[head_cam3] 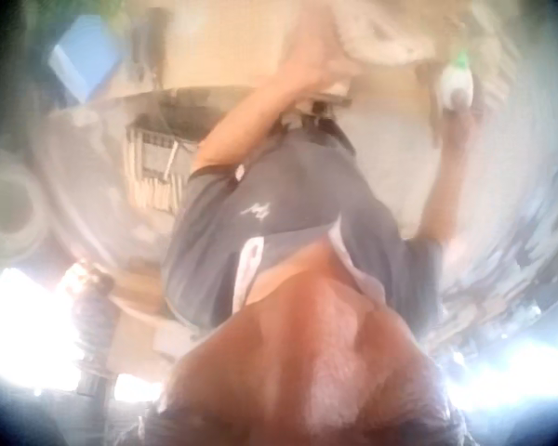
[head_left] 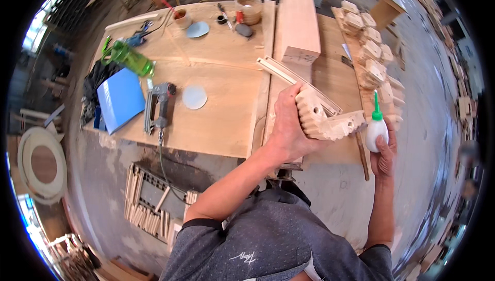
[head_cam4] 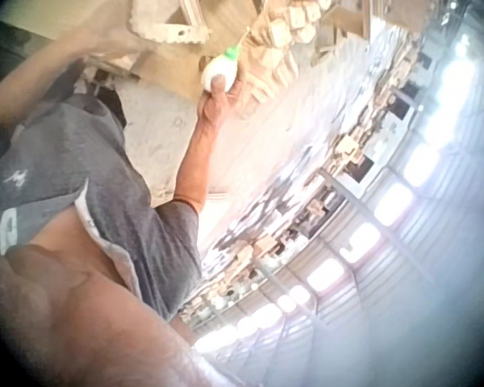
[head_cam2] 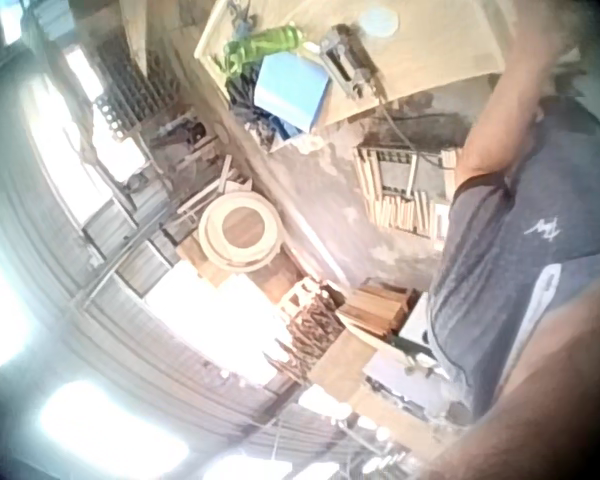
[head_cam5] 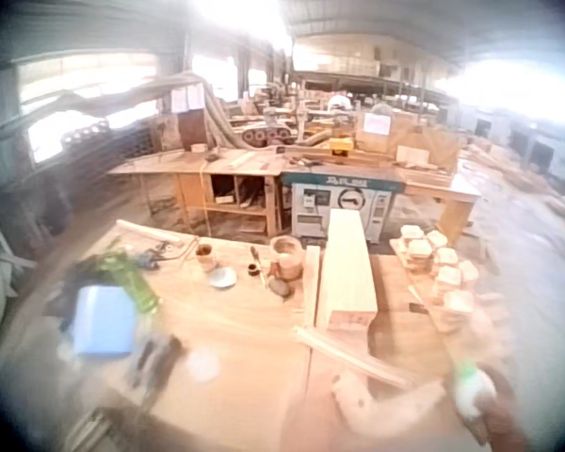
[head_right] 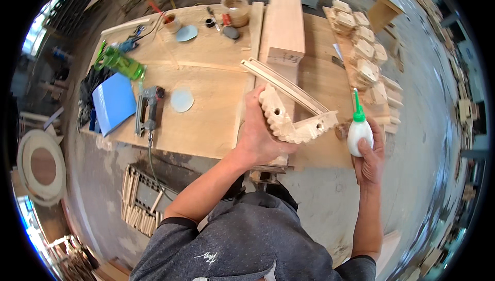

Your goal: The person assembles a wooden decorative piece by applying glue to pre-drilled holes in a carved wooden base and inserting small wooden dowels. They use a hammer to tap the dowels into place and a pneumatic nail gun to secure the components. The person handles various wooden parts, including a large flat board and multiple small dowels, within a workshop environment.

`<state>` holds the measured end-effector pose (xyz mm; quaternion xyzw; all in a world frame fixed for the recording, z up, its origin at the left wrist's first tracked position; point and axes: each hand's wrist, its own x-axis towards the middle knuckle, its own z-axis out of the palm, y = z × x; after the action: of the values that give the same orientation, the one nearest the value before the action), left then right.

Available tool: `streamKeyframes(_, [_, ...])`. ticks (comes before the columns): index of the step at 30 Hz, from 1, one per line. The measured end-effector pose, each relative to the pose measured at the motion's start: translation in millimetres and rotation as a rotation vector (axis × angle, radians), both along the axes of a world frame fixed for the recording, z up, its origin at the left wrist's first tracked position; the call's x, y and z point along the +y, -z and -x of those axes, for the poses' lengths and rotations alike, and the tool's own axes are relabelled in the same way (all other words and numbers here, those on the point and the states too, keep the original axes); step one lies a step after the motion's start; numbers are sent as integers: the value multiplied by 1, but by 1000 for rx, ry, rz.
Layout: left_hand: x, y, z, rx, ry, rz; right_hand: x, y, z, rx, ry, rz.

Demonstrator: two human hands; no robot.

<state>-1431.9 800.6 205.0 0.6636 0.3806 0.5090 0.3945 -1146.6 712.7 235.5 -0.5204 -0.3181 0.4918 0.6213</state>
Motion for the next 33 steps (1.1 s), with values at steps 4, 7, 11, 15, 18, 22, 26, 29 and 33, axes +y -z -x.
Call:
streamKeyframes(4, [-16,18,20,92,-111,-19,47,83,-49,-137,-125,103])
streamKeyframes(7, [-53,44,46,228,-248,27,103,150,-70,-590,-81,82])
streamKeyframes(11, [-113,72,79,357,-461,156,175,290,-173,-1406,-84,-294])
streamKeyframes(15, [-194,88,121,380,-816,272,214,315,-147,-1675,-123,-381])
streamKeyframes(18, [-245,110,156,290,-1067,359,214,317,-125,-1591,-182,-183])
streamKeyframes(22, [-260,135,210,109,-1292,457,194,310,-115,-1421,-169,22])
streamKeyframes(26, [-229,187,291,-139,-1272,430,140,299,-141,-1112,-7,212])
streamKeyframes(29, [-238,190,343,-155,-1336,456,74,255,-151,-757,248,426])
streamKeyframes(33, [-232,221,430,-167,-1303,483,-21,187,-141,-764,360,431])
